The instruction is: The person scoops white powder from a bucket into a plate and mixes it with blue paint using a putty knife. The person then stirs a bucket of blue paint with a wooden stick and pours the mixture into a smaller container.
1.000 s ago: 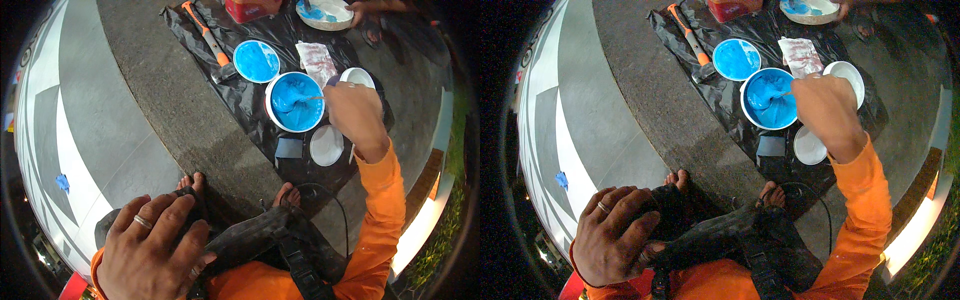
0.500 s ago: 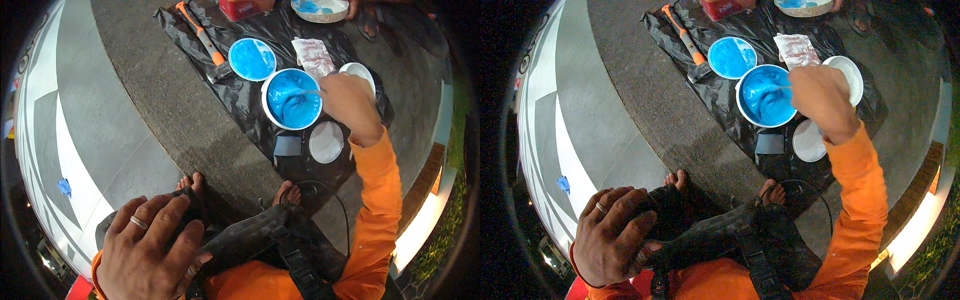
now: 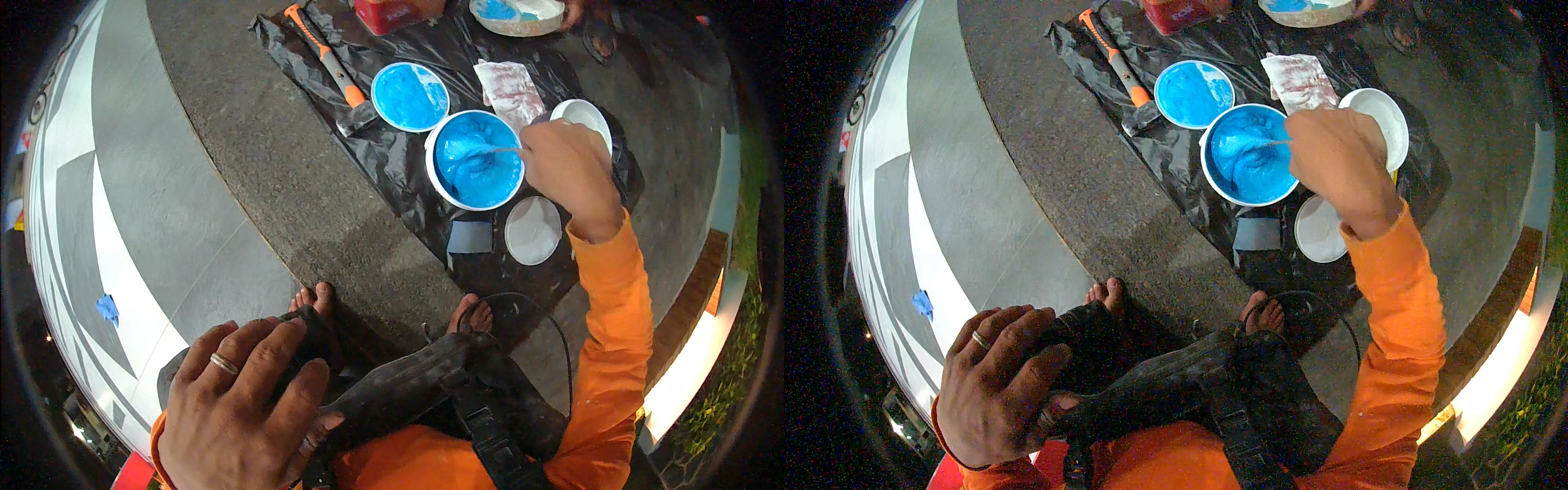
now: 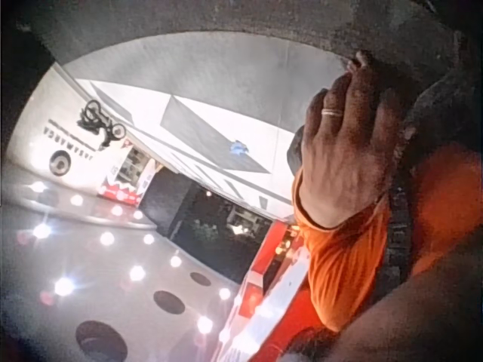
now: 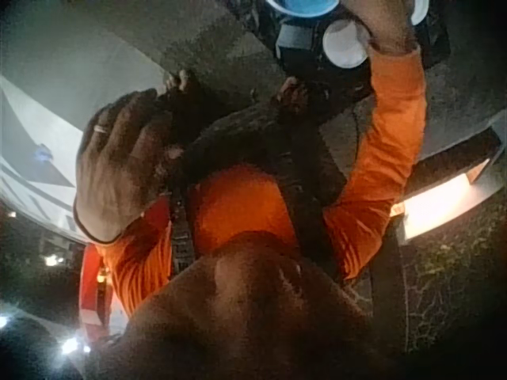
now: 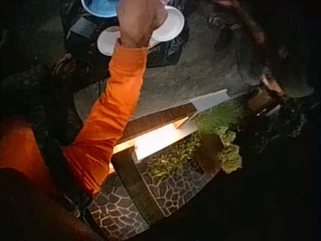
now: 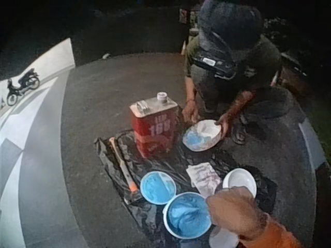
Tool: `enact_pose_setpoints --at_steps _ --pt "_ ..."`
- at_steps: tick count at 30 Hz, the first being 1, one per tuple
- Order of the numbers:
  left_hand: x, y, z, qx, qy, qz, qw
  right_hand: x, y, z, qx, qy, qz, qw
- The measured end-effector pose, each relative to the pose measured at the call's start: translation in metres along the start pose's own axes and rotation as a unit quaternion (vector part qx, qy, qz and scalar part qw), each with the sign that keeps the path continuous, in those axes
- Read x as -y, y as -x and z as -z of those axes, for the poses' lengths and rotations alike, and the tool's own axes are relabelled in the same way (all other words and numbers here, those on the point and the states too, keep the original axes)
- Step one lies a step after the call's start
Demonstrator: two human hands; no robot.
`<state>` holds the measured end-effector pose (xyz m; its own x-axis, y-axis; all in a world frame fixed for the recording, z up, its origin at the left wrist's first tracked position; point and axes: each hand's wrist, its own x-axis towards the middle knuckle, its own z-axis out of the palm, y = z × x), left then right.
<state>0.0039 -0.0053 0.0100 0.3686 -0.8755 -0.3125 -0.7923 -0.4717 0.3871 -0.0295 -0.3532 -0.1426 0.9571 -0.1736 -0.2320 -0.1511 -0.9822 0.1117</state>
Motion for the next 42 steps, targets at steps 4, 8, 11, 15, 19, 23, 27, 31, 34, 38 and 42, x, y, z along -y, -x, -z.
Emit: enact_pose_setpoints --at_steps 4,8,11,15,19,23,27,31,34,38,42 --pt "-0.002 0.001 -0.002 -0.006 -0.005 0.002 1.000 0.027 0.010 0.001 0.016 0.030 0.056 0.998" --pt "-0.002 0.002 -0.002 -0.004 -0.004 -0.008 1.000 0.030 -0.004 -0.035 0.000 -0.015 0.008 1.000" --pt "0.000 0.006 0.001 0.020 -0.016 0.003 1.000 0.010 -0.003 -0.027 0.006 -0.011 -0.037 0.999" --pt "-0.002 0.005 -0.001 0.001 -0.009 0.006 1.000 0.006 0.010 0.003 -0.045 0.013 -0.004 0.999" --pt "-0.002 0.002 -0.001 0.000 -0.008 -0.003 1.000 0.029 -0.001 0.008 -0.021 0.023 -0.001 1.000" --pt "-0.002 -0.001 0.000 -0.001 -0.011 -0.009 1.000 0.038 -0.005 -0.032 -0.024 0.006 0.071 0.997" --pt "0.004 0.003 0.000 0.018 -0.014 0.000 1.000 0.024 0.005 -0.021 -0.017 -0.004 0.103 0.994" --pt "0.002 0.004 -0.002 0.013 -0.010 0.006 1.000 0.011 -0.002 0.013 -0.038 0.015 0.054 0.998" --pt "0.000 0.002 -0.001 0.002 -0.007 -0.003 1.000 0.004 -0.018 0.006 -0.104 0.010 0.047 0.993" --pt "0.000 -0.001 0.000 0.006 -0.003 -0.010 1.000 0.032 -0.035 -0.002 -0.097 0.025 0.045 0.994" --pt "0.001 0.002 -0.001 0.021 -0.015 -0.001 1.000 0.051 -0.022 -0.020 -0.085 0.002 0.146 0.986"
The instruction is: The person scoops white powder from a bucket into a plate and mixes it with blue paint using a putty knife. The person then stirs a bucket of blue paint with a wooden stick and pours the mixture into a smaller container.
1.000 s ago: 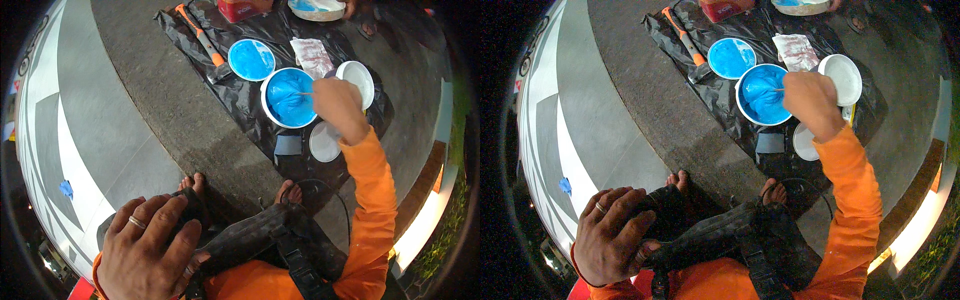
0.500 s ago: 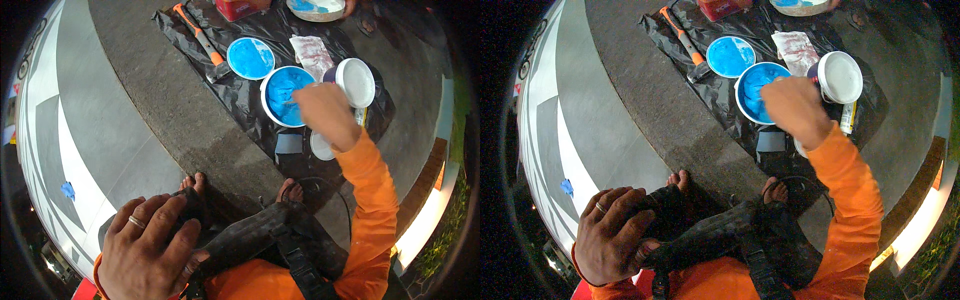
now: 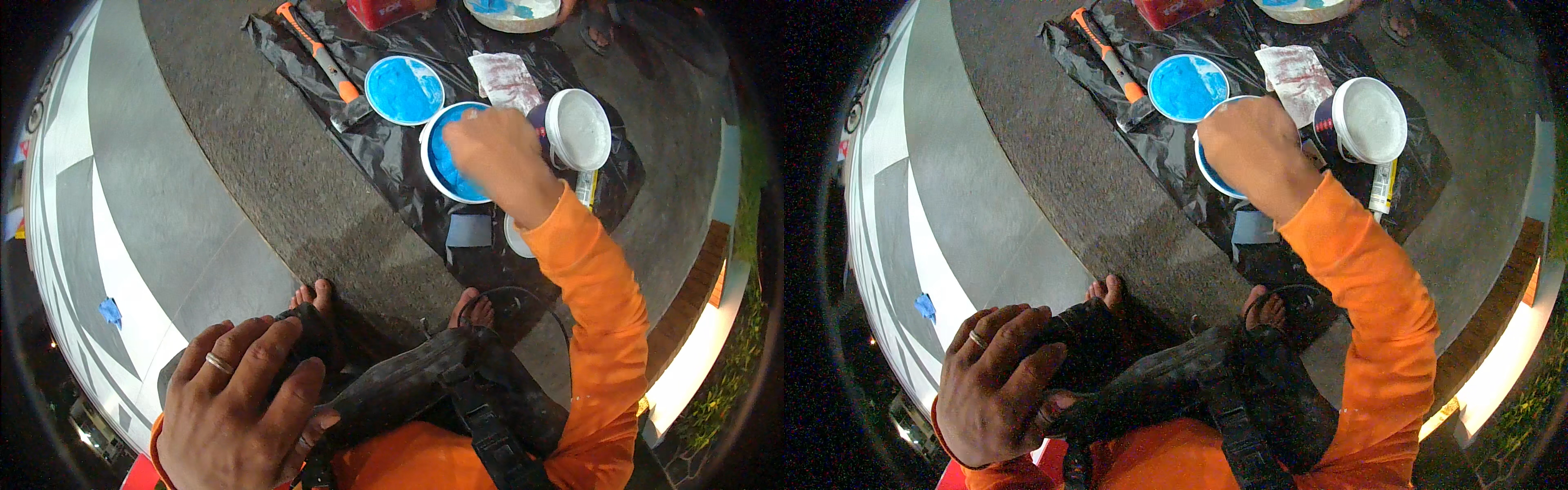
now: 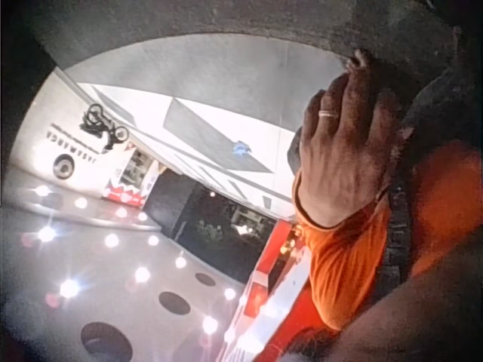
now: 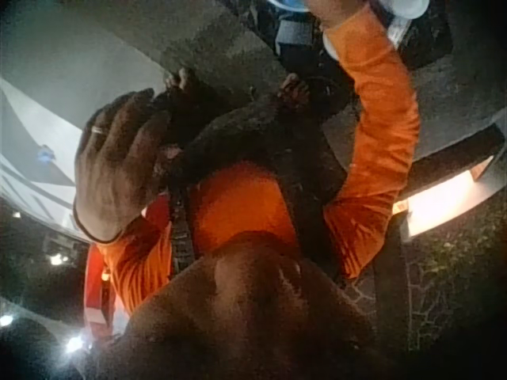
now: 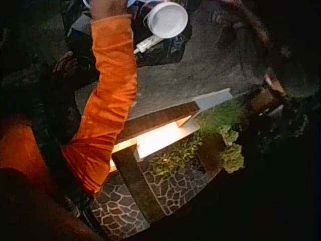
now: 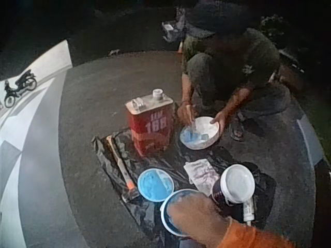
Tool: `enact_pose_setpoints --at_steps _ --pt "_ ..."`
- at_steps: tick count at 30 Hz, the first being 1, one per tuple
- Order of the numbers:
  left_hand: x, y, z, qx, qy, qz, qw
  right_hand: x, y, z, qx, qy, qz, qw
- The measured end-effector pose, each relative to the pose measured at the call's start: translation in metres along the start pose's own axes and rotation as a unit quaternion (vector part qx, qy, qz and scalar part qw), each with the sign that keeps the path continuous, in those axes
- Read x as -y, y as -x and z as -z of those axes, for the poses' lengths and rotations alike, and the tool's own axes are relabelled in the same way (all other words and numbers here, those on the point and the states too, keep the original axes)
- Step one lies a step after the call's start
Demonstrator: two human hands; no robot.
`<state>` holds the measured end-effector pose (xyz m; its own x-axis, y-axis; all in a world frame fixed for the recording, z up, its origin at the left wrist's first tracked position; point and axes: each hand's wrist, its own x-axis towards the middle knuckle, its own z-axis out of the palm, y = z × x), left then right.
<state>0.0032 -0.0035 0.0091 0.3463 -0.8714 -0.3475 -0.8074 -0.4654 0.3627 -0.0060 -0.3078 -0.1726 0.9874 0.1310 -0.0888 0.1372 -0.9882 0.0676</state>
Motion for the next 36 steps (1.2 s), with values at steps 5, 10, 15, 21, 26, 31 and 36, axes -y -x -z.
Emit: enact_pose_setpoints --at_steps 5,10,15,21,26,31,36 --pt "-0.002 -0.003 0.000 -0.012 0.008 -0.003 1.000 0.011 0.031 -0.006 0.075 -0.020 0.002 0.997" --pt "-0.001 -0.002 -0.001 -0.012 0.012 0.000 1.000 -0.012 0.056 0.003 0.071 -0.017 -0.010 0.997" --pt "-0.002 0.000 0.000 -0.014 0.013 0.005 1.000 -0.008 0.042 0.041 0.029 -0.009 -0.008 1.000" --pt "-0.001 0.000 -0.002 -0.015 0.011 0.001 1.000 -0.014 0.003 0.003 0.001 0.032 -0.031 0.999" --pt "-0.002 -0.001 -0.001 -0.013 0.004 0.003 1.000 -0.034 -0.008 -0.016 0.007 0.067 -0.069 0.995" --pt "-0.001 -0.002 -0.001 -0.009 0.008 0.000 1.000 -0.050 -0.007 -0.018 0.026 0.055 -0.094 0.994" --pt "0.000 -0.001 -0.001 -0.003 0.015 0.005 1.000 -0.059 0.000 -0.020 0.096 0.056 -0.119 0.987"
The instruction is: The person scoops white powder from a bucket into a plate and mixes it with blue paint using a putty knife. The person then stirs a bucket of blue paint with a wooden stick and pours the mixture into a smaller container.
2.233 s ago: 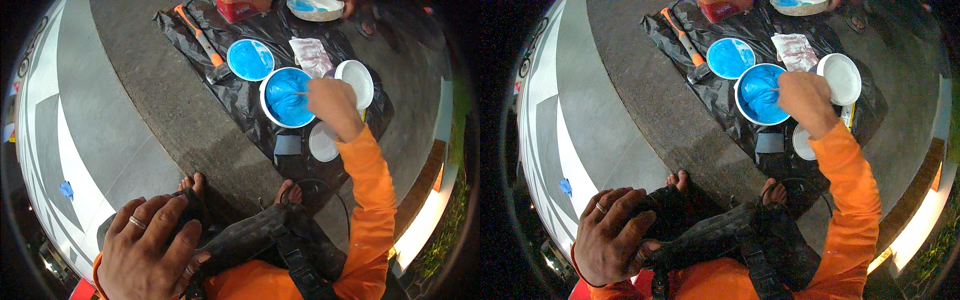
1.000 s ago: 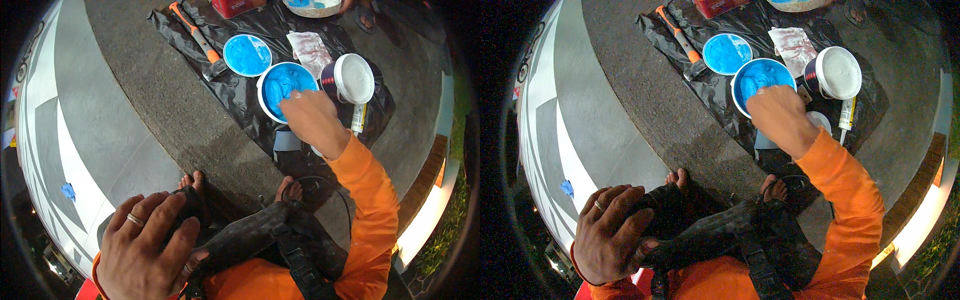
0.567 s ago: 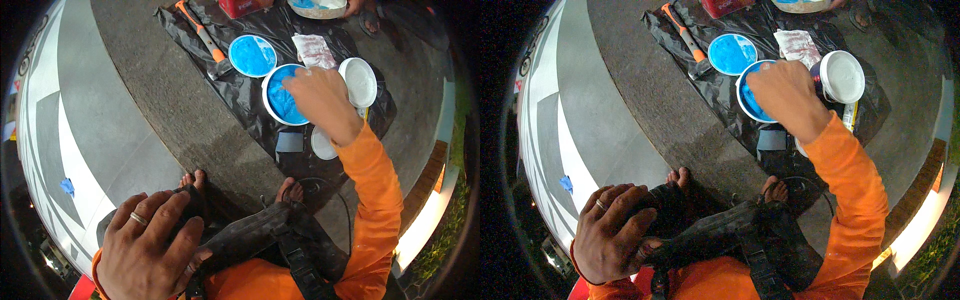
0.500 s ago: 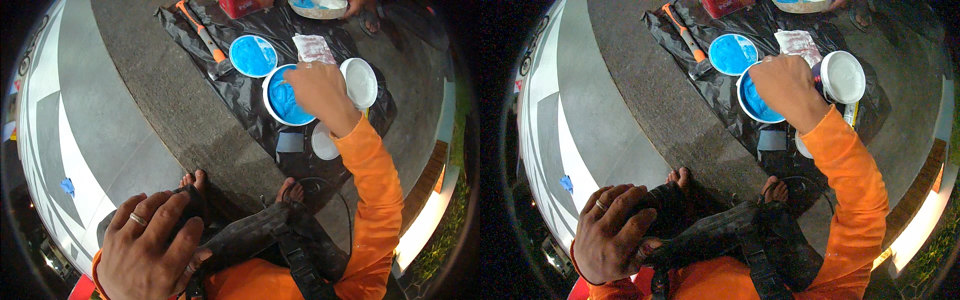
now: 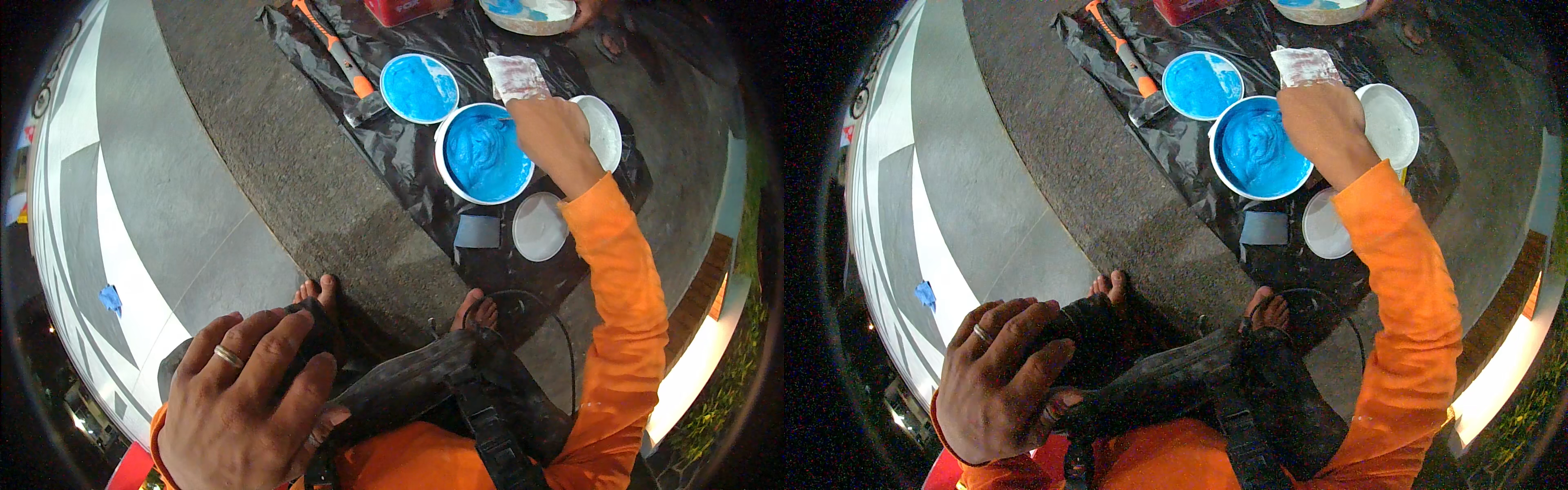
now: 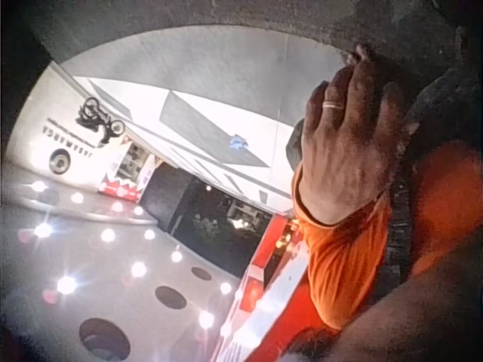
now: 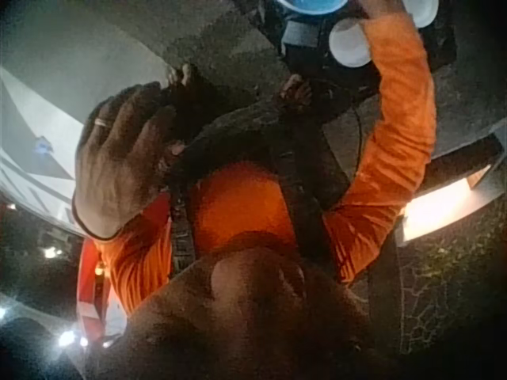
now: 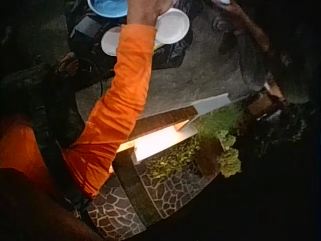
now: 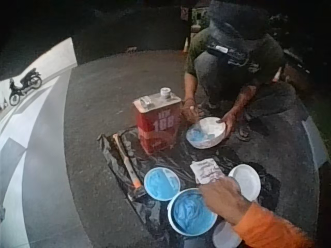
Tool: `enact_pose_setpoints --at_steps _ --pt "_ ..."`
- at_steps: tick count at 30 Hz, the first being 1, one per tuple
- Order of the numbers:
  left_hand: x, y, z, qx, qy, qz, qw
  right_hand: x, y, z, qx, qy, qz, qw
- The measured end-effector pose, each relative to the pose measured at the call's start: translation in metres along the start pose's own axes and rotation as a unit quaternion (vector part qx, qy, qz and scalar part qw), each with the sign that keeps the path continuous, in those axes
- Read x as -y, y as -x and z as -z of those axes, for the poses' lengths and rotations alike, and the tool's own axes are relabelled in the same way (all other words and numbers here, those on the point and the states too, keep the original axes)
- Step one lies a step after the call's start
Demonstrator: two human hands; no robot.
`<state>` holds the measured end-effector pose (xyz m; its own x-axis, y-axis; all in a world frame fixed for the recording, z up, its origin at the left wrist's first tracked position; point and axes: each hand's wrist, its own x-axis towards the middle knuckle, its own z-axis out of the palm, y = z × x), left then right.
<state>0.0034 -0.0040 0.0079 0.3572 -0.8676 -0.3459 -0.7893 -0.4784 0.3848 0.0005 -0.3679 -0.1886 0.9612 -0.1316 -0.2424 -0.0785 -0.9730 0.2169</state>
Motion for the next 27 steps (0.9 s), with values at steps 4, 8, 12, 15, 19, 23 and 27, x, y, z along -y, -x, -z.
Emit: enact_pose_setpoints --at_steps 4,8,12,15,19,23,27 --pt "0.001 0.002 0.002 0.011 0.005 0.007 1.000 -0.006 0.007 -0.010 0.019 -0.003 -0.018 1.000" --pt "0.001 0.002 0.003 0.012 0.001 0.005 1.000 -0.001 0.013 -0.004 0.047 -0.012 -0.018 0.999" --pt "0.000 0.004 -0.002 -0.013 -0.008 -0.008 1.000 -0.003 0.021 -0.006 0.080 0.009 0.006 0.997" --pt "-0.002 0.005 -0.001 -0.016 -0.010 -0.008 1.000 -0.002 0.031 0.000 0.088 -0.001 0.033 0.996" --pt "-0.005 0.003 -0.001 -0.024 -0.006 -0.011 1.000 0.002 0.038 0.015 0.111 -0.017 0.058 0.992" --pt "-0.006 0.001 -0.001 -0.020 -0.008 -0.020 1.000 0.004 0.043 0.037 0.087 -0.074 0.049 0.992" --pt "-0.009 0.000 -0.002 -0.020 -0.009 -0.014 1.000 0.005 0.044 0.051 0.008 -0.109 0.033 0.993"
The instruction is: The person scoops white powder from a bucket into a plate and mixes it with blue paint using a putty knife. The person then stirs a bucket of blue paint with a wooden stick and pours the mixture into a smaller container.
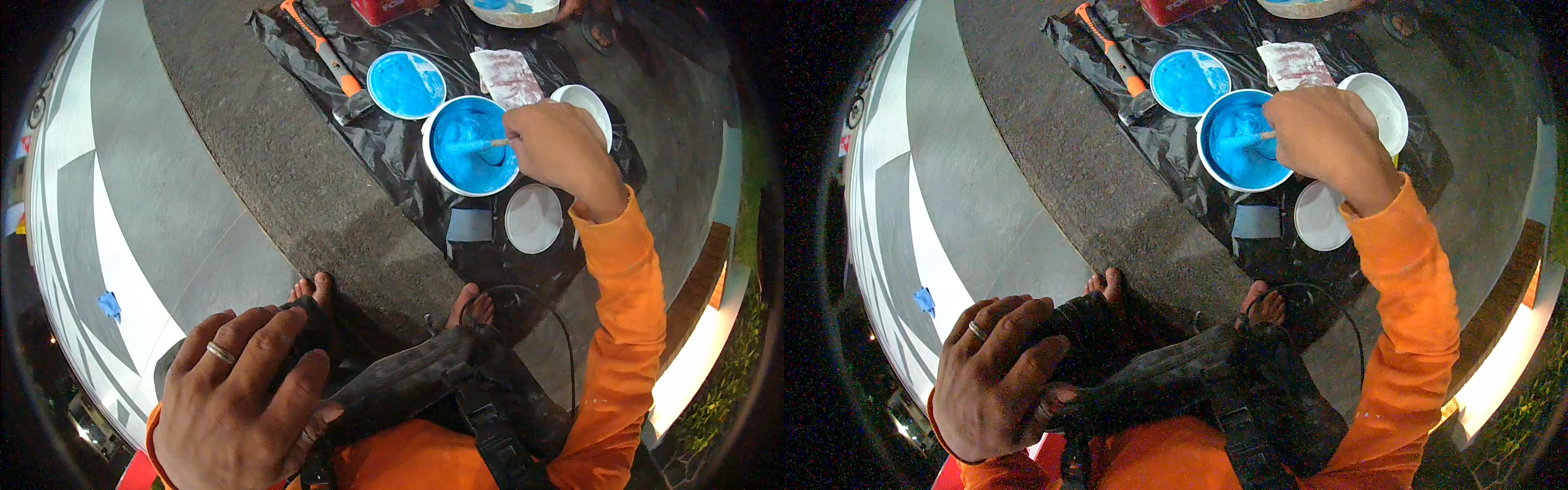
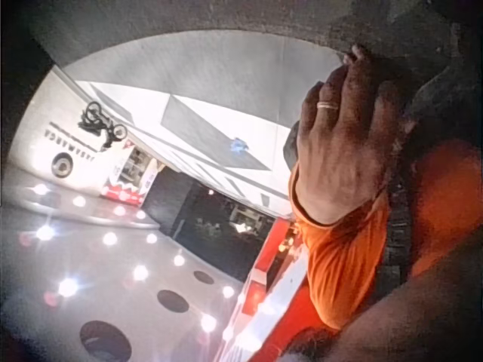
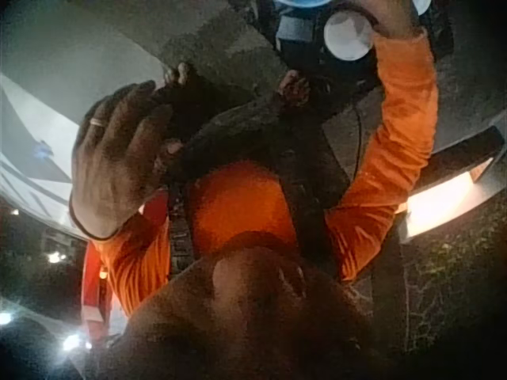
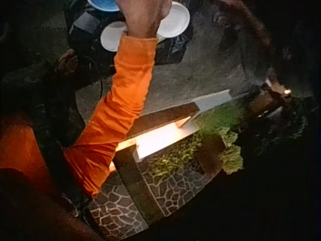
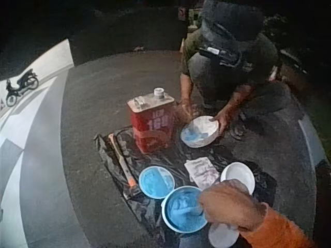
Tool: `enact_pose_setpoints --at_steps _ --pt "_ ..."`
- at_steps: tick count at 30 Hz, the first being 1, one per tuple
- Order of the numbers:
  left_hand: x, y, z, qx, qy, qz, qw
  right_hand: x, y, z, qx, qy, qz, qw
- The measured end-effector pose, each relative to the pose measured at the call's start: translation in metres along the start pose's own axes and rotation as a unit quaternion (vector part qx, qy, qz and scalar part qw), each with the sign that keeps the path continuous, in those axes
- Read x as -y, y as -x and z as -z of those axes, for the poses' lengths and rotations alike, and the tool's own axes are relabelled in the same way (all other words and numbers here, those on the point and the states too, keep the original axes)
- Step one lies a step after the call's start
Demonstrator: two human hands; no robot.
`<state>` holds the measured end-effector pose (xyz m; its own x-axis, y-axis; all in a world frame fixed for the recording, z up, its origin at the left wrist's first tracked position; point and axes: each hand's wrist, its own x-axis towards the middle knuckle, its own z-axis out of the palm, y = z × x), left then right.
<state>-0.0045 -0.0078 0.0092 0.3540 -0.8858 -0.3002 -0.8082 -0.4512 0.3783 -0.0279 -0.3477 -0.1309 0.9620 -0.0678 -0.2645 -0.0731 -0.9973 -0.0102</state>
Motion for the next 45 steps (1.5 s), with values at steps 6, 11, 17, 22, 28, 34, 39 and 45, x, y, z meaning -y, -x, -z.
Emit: enact_pose_setpoints --at_steps 6,11,17,22,28,34,39,45 --pt "0.001 0.001 0.001 0.010 -0.009 0.010 1.000 -0.010 -0.002 -0.012 -0.037 0.100 -0.010 0.994" --pt "0.002 0.000 0.002 0.010 -0.004 0.007 1.000 -0.002 0.003 -0.049 0.002 0.114 0.054 0.992" --pt "0.001 0.002 0.000 0.005 -0.009 0.012 1.000 -0.002 -0.004 0.001 0.011 0.038 -0.013 0.999" --pt "0.004 0.000 0.001 0.001 -0.005 0.006 1.000 -0.006 -0.004 -0.028 0.065 0.081 -0.010 0.995" --pt "0.003 -0.001 0.002 0.009 -0.002 0.003 1.000 0.007 -0.013 -0.002 0.043 0.031 0.000 0.999" --pt "0.005 -0.001 0.001 0.005 0.001 0.006 1.000 -0.001 -0.016 -0.018 -0.008 0.115 -0.033 0.993" --pt "0.007 0.001 0.002 0.009 0.006 0.011 1.000 -0.004 -0.007 -0.042 0.048 0.138 -0.010 0.989" --pt "0.007 0.004 0.001 0.001 0.005 0.012 1.000 0.008 0.008 -0.046 0.069 0.128 0.027 0.989"
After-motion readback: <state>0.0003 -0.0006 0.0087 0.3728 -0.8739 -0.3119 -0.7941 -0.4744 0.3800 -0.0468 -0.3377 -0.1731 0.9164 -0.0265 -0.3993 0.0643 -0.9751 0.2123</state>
